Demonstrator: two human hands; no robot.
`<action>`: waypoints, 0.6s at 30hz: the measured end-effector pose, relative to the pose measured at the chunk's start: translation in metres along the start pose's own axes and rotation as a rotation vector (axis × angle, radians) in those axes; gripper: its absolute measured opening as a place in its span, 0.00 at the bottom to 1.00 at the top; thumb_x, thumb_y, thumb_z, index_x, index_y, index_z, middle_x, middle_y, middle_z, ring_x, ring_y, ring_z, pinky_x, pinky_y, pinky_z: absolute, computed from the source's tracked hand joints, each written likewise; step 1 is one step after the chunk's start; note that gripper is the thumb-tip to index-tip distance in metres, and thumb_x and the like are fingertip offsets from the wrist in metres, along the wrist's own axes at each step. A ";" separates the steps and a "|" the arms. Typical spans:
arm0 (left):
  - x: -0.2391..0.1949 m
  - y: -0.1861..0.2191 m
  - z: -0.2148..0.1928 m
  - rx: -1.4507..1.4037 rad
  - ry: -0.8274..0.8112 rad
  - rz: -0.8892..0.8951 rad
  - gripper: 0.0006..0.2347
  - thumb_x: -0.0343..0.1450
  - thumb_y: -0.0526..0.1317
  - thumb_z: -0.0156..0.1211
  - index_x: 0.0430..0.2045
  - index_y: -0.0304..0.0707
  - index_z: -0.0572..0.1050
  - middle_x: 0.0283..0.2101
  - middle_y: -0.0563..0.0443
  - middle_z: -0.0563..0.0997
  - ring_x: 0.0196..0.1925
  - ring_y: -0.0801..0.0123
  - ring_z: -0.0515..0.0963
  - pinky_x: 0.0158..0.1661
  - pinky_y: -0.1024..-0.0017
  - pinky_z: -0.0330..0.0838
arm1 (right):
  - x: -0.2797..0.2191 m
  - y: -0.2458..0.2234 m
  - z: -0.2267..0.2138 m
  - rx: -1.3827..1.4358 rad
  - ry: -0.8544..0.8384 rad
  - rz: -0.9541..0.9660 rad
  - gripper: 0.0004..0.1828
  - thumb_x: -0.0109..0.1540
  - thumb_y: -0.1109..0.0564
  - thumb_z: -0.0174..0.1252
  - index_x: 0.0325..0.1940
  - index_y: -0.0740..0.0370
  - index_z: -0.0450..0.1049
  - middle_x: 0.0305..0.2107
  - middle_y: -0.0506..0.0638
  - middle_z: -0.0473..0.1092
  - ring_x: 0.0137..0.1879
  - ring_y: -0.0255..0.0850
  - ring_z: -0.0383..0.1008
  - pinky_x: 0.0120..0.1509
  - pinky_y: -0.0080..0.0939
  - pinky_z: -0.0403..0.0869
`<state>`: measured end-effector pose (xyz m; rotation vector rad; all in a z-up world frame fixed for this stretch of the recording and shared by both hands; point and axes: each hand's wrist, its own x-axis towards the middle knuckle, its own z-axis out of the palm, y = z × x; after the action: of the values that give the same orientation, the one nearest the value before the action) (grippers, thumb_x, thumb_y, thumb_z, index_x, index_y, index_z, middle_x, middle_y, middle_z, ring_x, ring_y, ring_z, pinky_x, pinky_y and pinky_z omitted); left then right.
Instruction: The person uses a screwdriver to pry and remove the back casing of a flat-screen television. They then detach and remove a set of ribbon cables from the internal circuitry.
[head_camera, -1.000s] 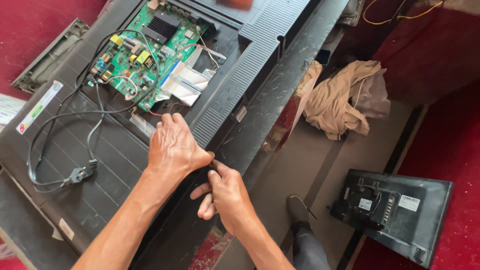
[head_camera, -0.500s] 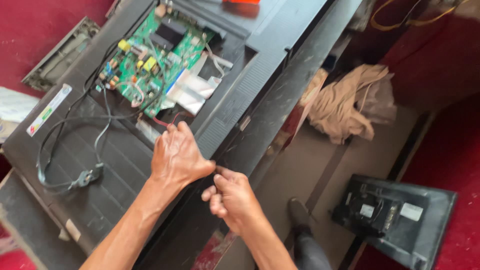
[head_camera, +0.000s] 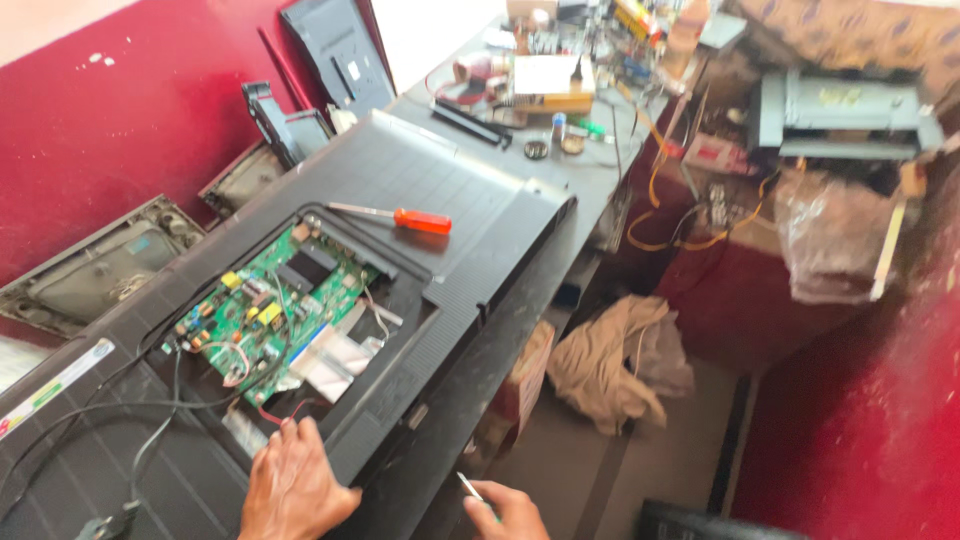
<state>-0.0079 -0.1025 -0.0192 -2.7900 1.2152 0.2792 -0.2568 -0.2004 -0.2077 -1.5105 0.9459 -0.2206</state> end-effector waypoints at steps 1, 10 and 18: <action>0.006 -0.002 0.003 0.008 -0.033 -0.015 0.36 0.48 0.51 0.81 0.44 0.33 0.66 0.51 0.33 0.73 0.57 0.45 0.75 0.58 0.56 0.72 | 0.007 0.007 -0.017 -0.084 0.079 -0.064 0.21 0.60 0.48 0.64 0.56 0.54 0.82 0.34 0.49 0.83 0.45 0.34 0.83 0.54 0.38 0.76; 0.025 -0.016 0.039 0.074 -0.028 -0.024 0.48 0.40 0.57 0.86 0.51 0.35 0.65 0.62 0.34 0.66 0.61 0.50 0.70 0.57 0.57 0.70 | 0.075 -0.085 -0.165 -0.149 0.481 -0.293 0.23 0.60 0.59 0.53 0.59 0.65 0.76 0.54 0.57 0.77 0.64 0.46 0.75 0.68 0.40 0.67; 0.006 -0.008 0.017 -0.148 0.106 0.031 0.44 0.42 0.47 0.81 0.50 0.26 0.65 0.64 0.24 0.63 0.66 0.32 0.64 0.61 0.48 0.60 | 0.170 -0.190 -0.260 -0.503 0.631 -0.637 0.18 0.60 0.64 0.60 0.56 0.63 0.79 0.44 0.59 0.78 0.48 0.47 0.80 0.55 0.41 0.75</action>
<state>-0.0001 -0.0986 -0.0375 -2.9484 1.3125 0.2345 -0.2342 -0.5272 -0.0496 -2.2529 1.0159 -1.0250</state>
